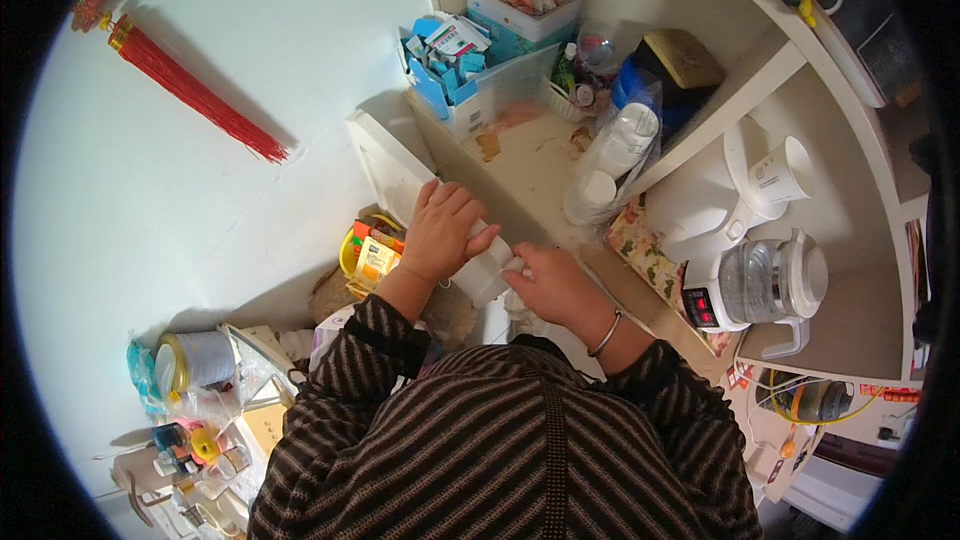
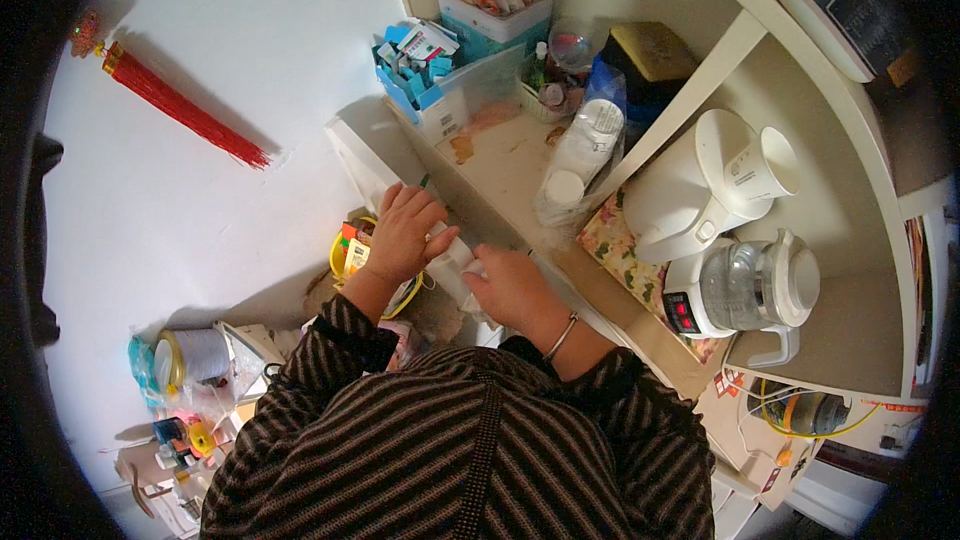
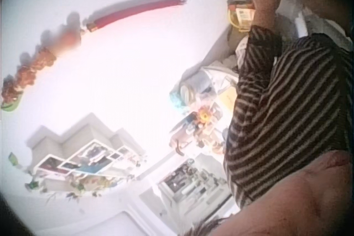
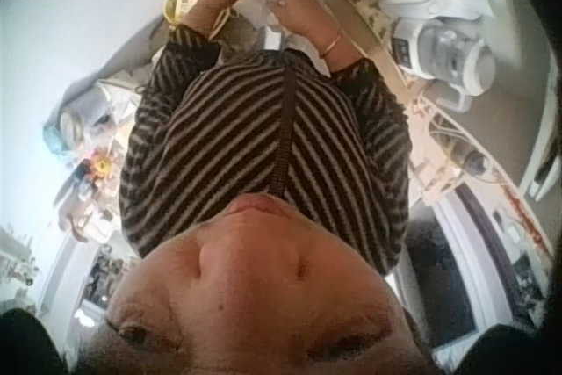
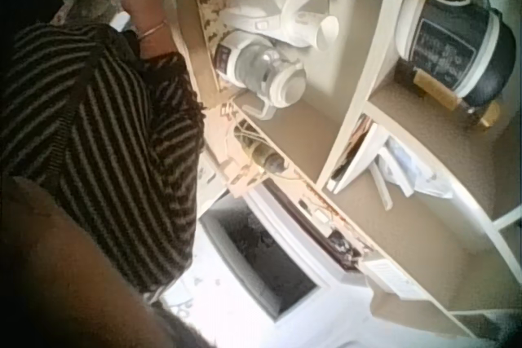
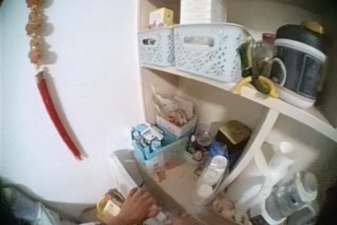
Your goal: The person cleans a cluttered shelving unit by first removing items such as boxes, containers, and a cup. They then wipe the shelf surfaces with a tissue to remove stains and debris before placing some items back.
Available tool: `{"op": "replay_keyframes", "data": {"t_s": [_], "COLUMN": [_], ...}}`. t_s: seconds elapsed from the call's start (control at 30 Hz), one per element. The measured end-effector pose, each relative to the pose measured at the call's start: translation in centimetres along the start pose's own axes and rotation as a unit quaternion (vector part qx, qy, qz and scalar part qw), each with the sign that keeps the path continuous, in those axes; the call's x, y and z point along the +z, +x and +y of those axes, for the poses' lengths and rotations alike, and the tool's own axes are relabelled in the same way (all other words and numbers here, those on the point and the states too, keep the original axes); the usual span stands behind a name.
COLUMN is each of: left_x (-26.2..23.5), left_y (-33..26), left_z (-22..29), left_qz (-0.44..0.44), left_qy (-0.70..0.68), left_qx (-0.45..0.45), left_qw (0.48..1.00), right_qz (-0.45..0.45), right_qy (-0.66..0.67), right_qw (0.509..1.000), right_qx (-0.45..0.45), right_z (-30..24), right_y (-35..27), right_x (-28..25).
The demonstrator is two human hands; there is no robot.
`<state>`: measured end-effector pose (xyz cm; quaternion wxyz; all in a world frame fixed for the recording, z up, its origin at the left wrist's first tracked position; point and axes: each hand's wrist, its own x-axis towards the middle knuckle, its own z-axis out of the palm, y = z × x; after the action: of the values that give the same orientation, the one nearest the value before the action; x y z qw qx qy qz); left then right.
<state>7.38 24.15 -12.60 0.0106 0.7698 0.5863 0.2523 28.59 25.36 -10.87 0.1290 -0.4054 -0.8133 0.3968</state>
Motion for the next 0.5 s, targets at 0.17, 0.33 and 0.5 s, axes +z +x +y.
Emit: {"op": "replay_keyframes", "data": {"t_s": [0.17, 0.33, 0.5], "left_x": [-0.5, -1.1, -1.6], "left_y": [-1.3, -2.0, -3.2], "left_z": [-0.5, -0.5, 0.6], "left_qz": [-0.001, -0.001, -0.028], "left_qy": [0.013, 0.002, -0.018], "left_qx": [-0.019, -0.013, -0.008], "left_qw": [1.000, 1.000, 0.999], "right_qz": [-0.033, -0.068, -0.133], "right_qy": [-0.019, -0.042, -0.046], "right_qw": [0.999, 0.996, 0.989], "right_qx": [-0.015, -0.037, -0.044], "right_z": [-1.2, -1.7, -1.5], "right_y": [0.5, 0.8, -0.1], "right_x": [0.8, 0.7, 0.6]}}
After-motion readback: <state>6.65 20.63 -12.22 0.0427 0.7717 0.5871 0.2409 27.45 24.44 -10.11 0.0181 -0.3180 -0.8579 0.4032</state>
